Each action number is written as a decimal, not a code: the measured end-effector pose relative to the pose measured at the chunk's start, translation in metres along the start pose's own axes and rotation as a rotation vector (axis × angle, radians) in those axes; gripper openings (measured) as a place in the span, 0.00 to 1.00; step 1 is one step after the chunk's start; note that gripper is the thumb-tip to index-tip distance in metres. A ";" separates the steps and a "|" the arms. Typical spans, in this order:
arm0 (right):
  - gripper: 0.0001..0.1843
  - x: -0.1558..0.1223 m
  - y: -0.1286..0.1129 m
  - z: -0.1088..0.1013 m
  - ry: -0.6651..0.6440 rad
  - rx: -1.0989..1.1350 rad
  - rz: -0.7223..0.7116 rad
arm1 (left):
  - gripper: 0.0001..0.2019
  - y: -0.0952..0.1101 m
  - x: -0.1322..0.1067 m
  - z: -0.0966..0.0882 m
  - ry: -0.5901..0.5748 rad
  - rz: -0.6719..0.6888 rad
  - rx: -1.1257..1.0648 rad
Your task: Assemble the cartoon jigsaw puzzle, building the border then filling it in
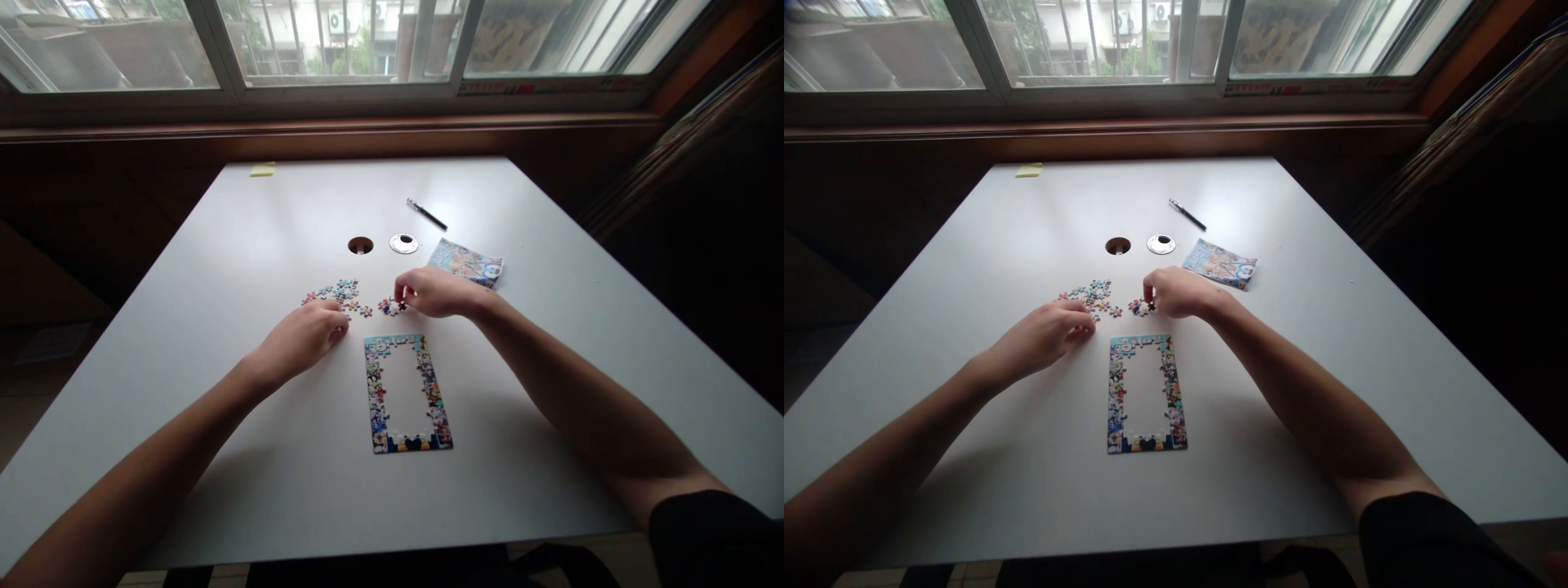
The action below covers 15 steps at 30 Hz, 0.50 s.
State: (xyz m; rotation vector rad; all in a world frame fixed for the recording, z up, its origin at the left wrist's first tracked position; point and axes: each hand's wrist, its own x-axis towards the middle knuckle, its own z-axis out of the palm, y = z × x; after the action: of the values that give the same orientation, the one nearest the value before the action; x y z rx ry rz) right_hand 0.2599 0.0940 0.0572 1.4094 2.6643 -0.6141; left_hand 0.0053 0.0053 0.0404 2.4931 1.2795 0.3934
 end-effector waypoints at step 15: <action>0.11 -0.003 -0.008 0.002 0.028 -0.192 0.062 | 0.10 -0.003 0.001 0.001 -0.039 -0.025 0.087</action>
State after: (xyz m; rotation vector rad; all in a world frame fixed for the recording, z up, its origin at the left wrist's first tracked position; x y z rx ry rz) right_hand 0.2548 0.0872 0.0589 1.4504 2.6063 -0.3252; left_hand 0.0039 0.0080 0.0385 2.5402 1.3380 0.2881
